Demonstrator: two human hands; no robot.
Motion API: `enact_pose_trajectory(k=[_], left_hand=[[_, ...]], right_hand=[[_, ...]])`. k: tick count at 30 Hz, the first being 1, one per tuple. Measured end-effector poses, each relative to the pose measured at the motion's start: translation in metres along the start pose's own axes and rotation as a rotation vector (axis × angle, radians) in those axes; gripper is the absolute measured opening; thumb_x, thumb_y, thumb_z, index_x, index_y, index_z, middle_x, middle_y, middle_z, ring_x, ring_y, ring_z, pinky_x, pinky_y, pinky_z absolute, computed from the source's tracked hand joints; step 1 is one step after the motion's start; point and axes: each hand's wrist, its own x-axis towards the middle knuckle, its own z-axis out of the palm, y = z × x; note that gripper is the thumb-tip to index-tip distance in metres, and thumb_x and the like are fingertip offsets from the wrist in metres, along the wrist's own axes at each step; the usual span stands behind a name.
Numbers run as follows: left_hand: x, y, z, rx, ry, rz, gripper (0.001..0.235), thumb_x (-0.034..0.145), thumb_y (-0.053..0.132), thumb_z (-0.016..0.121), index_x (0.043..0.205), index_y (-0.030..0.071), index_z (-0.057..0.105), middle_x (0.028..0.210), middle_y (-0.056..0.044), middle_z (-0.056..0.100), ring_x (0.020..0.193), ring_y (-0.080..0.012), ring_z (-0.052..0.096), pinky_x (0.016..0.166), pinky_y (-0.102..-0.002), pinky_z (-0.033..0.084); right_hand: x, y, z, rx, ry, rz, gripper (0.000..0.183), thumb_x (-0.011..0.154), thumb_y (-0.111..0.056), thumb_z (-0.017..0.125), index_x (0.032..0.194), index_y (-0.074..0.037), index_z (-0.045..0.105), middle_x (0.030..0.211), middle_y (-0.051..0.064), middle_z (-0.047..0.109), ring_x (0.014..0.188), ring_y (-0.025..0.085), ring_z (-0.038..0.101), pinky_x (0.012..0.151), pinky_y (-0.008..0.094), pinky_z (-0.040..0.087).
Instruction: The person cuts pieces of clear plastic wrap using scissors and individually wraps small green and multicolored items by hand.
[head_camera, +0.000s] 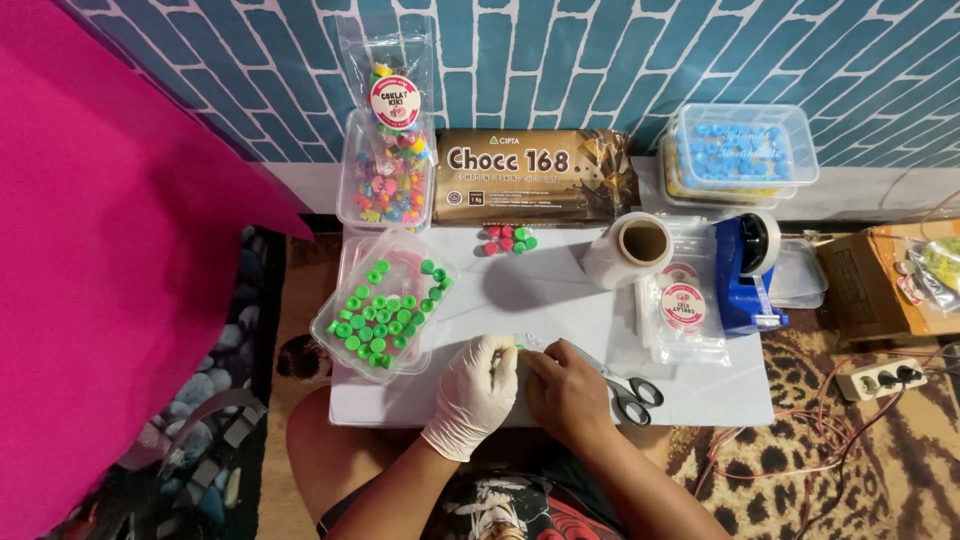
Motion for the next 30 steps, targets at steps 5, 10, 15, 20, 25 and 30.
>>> enact_pose_trajectory(k=[5, 10, 15, 20, 25, 30], left_hand=[[0.003, 0.006, -0.003, -0.029, -0.011, -0.043, 0.009, 0.090, 0.005, 0.057, 0.094, 0.011, 0.062, 0.083, -0.005, 0.069, 0.073, -0.0289, 0.066, 0.069, -0.038, 0.052], [0.002, 0.005, -0.002, -0.046, 0.009, -0.184, 0.011, 0.089, 0.011, 0.063, 0.098, 0.015, 0.067, 0.080, -0.010, 0.072, 0.074, -0.0324, 0.075, 0.062, -0.038, 0.061], [-0.005, -0.002, 0.002, -0.110, -0.025, -0.192, 0.017, 0.087, 0.005, 0.061, 0.100, 0.014, 0.066, 0.085, -0.012, 0.073, 0.079, -0.0354, 0.076, 0.064, -0.041, 0.063], [-0.010, -0.005, 0.005, -0.120, 0.002, -0.172, 0.022, 0.085, 0.000, 0.061, 0.101, 0.013, 0.068, 0.092, -0.012, 0.076, 0.086, -0.0340, 0.077, 0.065, -0.037, 0.064], [-0.001, 0.007, -0.005, -0.127, 0.014, -0.072, 0.031, 0.085, -0.006, 0.061, 0.111, 0.009, 0.066, 0.084, -0.007, 0.072, 0.085, -0.0277, 0.077, 0.068, -0.033, 0.063], [-0.001, 0.004, -0.004, -0.172, 0.013, 0.004, 0.043, 0.084, -0.011, 0.059, 0.124, 0.006, 0.063, 0.066, 0.001, 0.057, 0.085, -0.0211, 0.078, 0.072, -0.030, 0.062]], right_hand=[[0.004, 0.001, -0.013, 0.187, 0.000, 0.056, 0.041, 0.082, -0.008, 0.062, 0.117, -0.023, 0.076, 0.091, 0.001, 0.064, 0.068, 0.027, 0.065, 0.048, 0.043, 0.051], [0.014, 0.007, -0.029, -0.090, 0.134, 0.134, 0.025, 0.079, -0.026, 0.073, 0.103, -0.028, 0.080, 0.084, -0.001, 0.066, 0.065, 0.024, 0.070, 0.056, 0.035, 0.057], [0.019, 0.007, -0.037, -0.232, 0.040, 0.109, 0.020, 0.078, -0.033, 0.077, 0.097, -0.026, 0.080, 0.087, 0.000, 0.067, 0.072, 0.027, 0.072, 0.060, 0.037, 0.059], [0.017, 0.014, -0.017, -0.223, 0.080, 0.079, 0.010, 0.087, -0.035, 0.074, 0.085, -0.026, 0.079, 0.081, -0.003, 0.067, 0.069, 0.022, 0.071, 0.061, 0.033, 0.059], [0.018, 0.020, -0.009, -0.141, 0.067, 0.058, 0.012, 0.085, -0.029, 0.072, 0.083, -0.019, 0.077, 0.083, 0.003, 0.067, 0.072, 0.030, 0.068, 0.064, 0.041, 0.055], [0.020, 0.014, -0.010, -0.055, 0.020, 0.046, 0.014, 0.086, -0.024, 0.071, 0.084, -0.011, 0.076, 0.081, 0.006, 0.073, 0.075, 0.032, 0.067, 0.065, 0.046, 0.053]])
